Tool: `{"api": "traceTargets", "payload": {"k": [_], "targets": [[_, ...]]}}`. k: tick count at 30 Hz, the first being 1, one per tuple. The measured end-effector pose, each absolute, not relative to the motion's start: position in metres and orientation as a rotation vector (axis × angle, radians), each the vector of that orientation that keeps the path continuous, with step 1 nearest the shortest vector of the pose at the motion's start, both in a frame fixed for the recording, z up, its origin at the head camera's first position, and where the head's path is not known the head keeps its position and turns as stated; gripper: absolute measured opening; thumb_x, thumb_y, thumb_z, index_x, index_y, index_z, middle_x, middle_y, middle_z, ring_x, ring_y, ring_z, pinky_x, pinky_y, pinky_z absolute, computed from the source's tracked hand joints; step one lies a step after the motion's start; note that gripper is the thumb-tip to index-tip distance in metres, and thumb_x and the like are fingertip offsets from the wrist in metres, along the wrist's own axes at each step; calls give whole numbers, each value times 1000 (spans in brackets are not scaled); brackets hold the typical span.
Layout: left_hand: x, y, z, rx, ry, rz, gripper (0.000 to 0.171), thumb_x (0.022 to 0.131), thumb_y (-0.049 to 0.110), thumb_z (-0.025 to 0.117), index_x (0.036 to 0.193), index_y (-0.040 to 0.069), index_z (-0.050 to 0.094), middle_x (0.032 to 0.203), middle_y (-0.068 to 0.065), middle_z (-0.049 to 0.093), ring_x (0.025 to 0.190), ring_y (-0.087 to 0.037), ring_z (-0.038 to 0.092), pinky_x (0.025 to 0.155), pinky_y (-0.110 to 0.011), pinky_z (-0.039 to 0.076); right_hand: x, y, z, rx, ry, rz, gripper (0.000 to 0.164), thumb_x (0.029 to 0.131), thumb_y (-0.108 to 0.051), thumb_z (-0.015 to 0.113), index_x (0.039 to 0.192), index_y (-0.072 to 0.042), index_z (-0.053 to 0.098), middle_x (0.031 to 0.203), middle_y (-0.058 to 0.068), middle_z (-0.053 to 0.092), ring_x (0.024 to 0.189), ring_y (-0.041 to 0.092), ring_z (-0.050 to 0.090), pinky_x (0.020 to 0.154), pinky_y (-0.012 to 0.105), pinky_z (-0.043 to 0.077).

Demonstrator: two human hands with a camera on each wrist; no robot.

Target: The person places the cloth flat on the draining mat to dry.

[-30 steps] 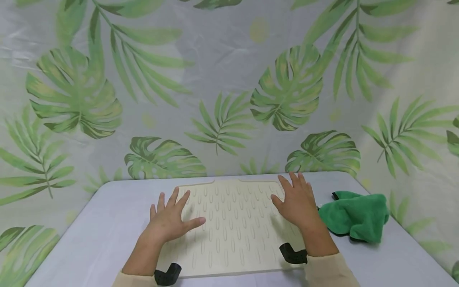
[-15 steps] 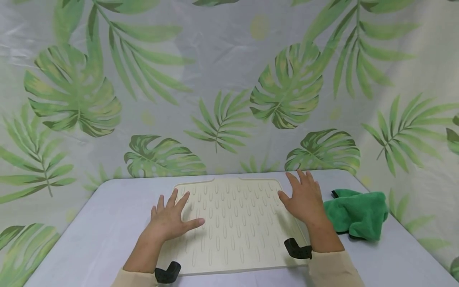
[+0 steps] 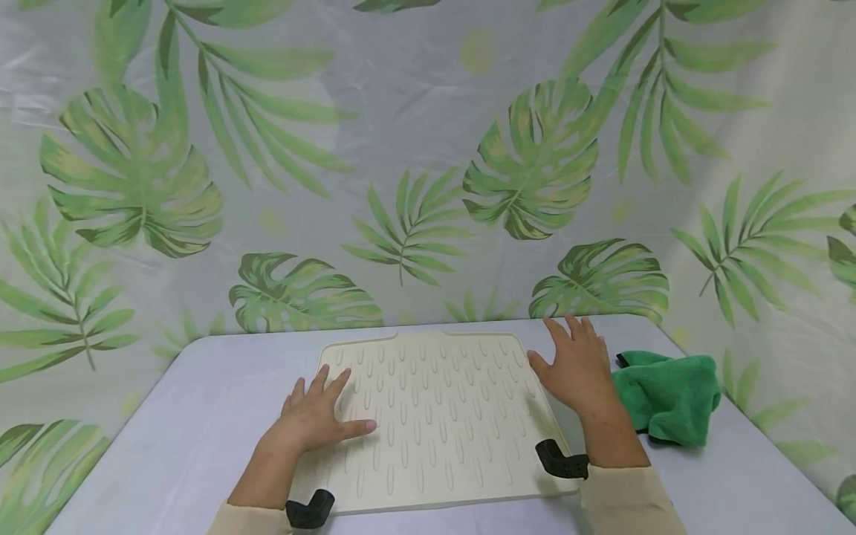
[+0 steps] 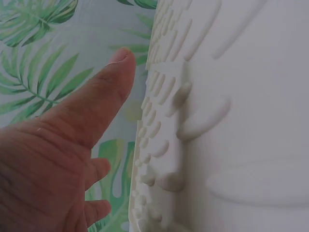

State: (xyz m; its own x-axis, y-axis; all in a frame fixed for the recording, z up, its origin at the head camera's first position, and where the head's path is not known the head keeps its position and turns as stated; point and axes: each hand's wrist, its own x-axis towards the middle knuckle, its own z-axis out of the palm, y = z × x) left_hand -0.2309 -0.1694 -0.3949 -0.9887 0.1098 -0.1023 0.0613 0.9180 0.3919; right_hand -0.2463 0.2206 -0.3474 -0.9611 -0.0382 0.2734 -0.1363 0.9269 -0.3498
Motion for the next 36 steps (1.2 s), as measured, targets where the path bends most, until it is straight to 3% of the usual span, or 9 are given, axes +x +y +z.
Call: {"api": "traceTargets", "payload": {"k": [13,26,36], "targets": [[-231,-171,-399,96,2926,587,114,73,70,80,159,11,35,167,-31,15,147,-68,9,118,-77,16,-250,238,-349,46,-2825,580,67,100,-31,60,153,3,37,159,39,23,150,60,10,118,77,13],[-231,-172,-402,56,2910,598,115,70,70,81,158,9,37,167,-32,15,148,-67,9,118,-77,14,-249,261,-342,-21,-2811,589,68,101,-31,57,151,10,35,154,45,23,146,66,11,114,81,12],[-231,-172,-405,55,2916,591,115,70,71,81,157,10,39,167,-31,16,148,-67,9,118,-78,14,-244,276,-340,-107,-2728,611,64,99,-28,57,147,10,39,151,43,29,145,65,15,113,82,12]]}}
